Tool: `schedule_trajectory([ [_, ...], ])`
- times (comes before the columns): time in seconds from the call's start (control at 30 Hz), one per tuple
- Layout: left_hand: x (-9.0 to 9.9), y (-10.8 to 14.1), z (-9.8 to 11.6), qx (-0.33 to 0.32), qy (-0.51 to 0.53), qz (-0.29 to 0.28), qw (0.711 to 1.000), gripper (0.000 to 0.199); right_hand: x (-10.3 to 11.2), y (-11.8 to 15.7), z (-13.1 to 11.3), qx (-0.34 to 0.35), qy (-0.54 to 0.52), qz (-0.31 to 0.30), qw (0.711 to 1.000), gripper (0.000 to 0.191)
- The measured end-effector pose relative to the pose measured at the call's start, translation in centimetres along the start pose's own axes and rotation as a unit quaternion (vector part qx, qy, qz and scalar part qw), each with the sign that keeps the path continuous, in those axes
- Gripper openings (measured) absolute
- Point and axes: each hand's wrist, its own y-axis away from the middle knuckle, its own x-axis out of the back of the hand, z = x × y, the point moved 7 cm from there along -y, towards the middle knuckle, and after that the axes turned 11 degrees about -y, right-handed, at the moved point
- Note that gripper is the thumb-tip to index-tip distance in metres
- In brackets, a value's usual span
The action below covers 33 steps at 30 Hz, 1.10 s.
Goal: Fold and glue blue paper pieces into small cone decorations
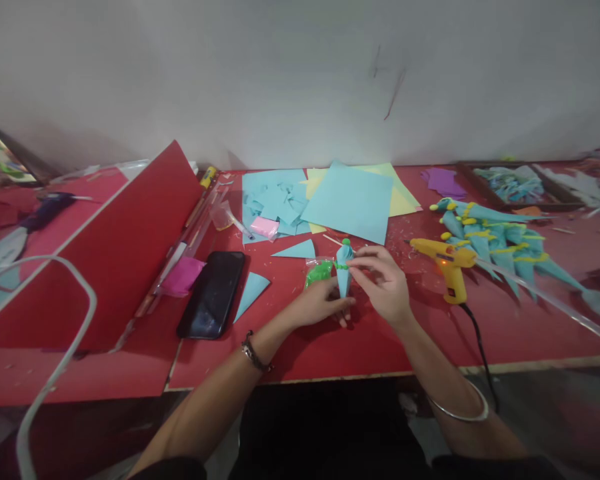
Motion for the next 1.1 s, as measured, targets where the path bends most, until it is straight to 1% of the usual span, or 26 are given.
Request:
schedule_trajectory([
  [0.17, 0.05, -0.01, -0.16, -0.004, -0.012, 0.002, 1.0, 0.027, -0.06, -0.07, -0.06, -0.001, 0.004, -0.003, 1.0, 0.012],
  [0.43, 0.07, 0.07, 0.06, -0.003, -0.025, 0.002, 1.0, 0.025, -0.2, -0.09, -0.69, 0.047, 0.039, -0.01, 0.998, 0.015],
  [0.57, 0.09, 0.03, -0.18, -0.001, -0.022, 0.002, 1.0, 0.027, -0.28, -0.06, -0.35, 0.033, 0.032, -0.008, 0.999, 0.014],
  [0.7, 0.14, 0.03, -0.25, -0.006, -0.034, 0.004, 0.999, 0.023, -0.32, -0.1, -0.12, 0.018, 0.009, -0.008, 1.0, 0.014],
  [0.9, 0.14, -0.01, -0.3, -0.005, -0.033, 0.005, 0.999, 0.026, -0.28, -0.15, -0.11, 0.02, 0.015, -0.009, 1.0, 0.014],
  [1.1, 0.18, -0.06, -0.41, 0.001, -0.031, 0.01, 0.999, 0.023, -0.29, -0.09, 0.23, -0.001, 0.011, -0.002, 1.0, 0.01],
])
